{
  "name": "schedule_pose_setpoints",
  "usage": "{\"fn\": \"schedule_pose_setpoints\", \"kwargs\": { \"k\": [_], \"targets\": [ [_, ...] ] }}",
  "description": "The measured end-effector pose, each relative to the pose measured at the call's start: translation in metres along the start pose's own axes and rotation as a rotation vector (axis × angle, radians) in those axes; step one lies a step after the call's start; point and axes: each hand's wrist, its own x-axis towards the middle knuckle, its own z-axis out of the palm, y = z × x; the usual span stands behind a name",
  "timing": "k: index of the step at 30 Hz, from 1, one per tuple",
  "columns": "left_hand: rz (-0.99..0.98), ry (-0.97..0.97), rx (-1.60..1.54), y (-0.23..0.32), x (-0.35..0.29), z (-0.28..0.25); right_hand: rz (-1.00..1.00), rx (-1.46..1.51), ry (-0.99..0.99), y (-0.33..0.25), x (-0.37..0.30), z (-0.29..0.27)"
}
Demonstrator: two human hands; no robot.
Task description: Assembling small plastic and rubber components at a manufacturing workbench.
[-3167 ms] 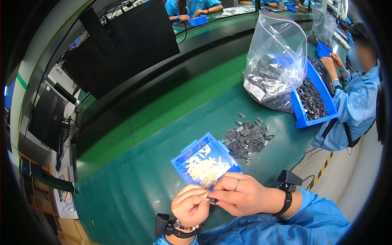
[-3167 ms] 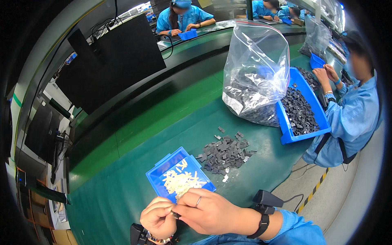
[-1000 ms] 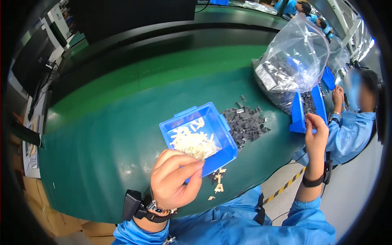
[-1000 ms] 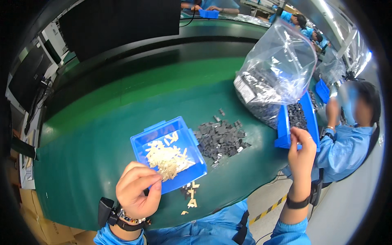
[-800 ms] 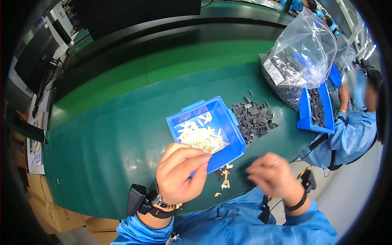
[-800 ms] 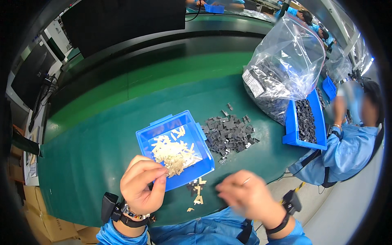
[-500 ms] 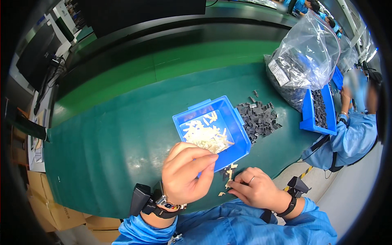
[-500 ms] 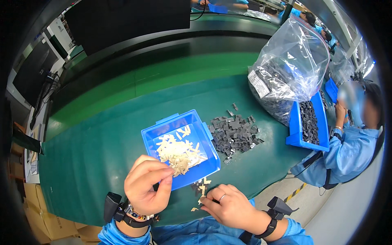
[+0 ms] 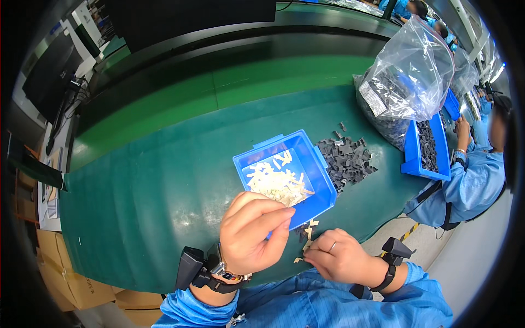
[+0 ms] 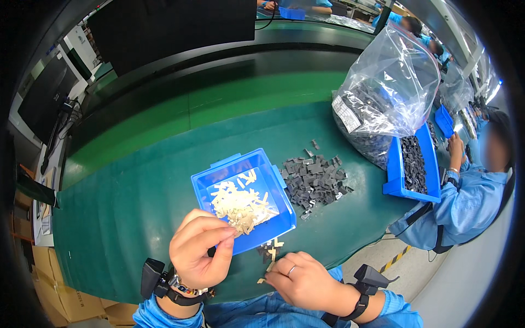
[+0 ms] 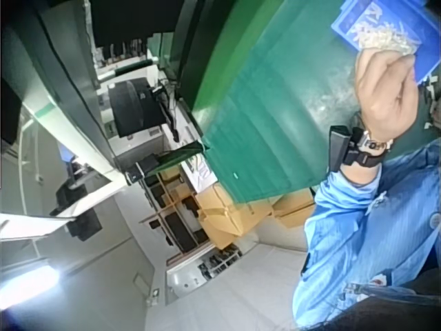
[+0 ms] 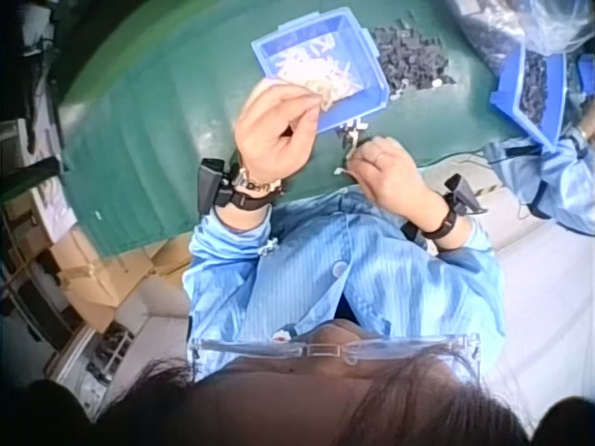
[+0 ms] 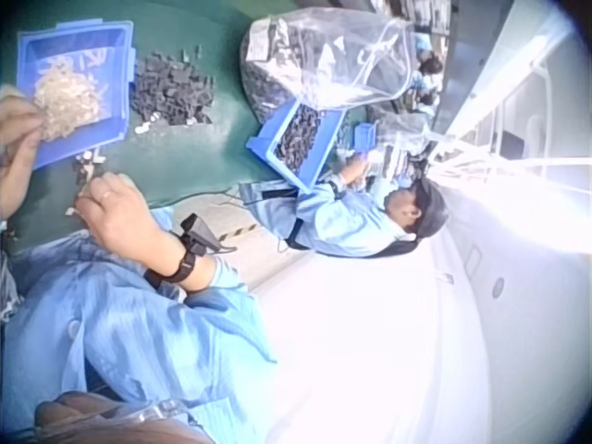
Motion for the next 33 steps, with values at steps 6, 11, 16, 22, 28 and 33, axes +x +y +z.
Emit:
{"fn": "schedule_pose_setpoints", "kwargs": {
  "k": [6, 11, 16, 22, 28, 33],
  "targets": [
    [0.002, -0.005, -0.010, 0.000, 0.002, -0.001, -0.008, 0.012, -0.067, -0.014, 0.001, -0.002],
    [-0.025, 0.016, -0.006, 0.003, 0.000, -0.001, -0.024, 0.086, -0.044, -0.008, -0.020, 0.010],
    [0.009, 0.000, 0.000, 0.001, 0.002, -0.002, -0.028, 0.346, 0.043, -0.006, -0.015, 0.003],
    [0.023, 0.030, 0.020, -0.003, 0.000, -0.002, 0.049, -0.063, 0.403, 0.019, 0.062, -0.035],
    [-0.001, 0.078, 0.014, -0.005, 0.001, -0.002, -0.017, -0.057, 0.359, 0.017, 0.049, -0.041],
    [-0.023, 0.045, 0.014, 0.002, 0.002, -0.002, 0.101, 0.065, 0.048, 0.002, 0.009, -0.024]
  ]
}}
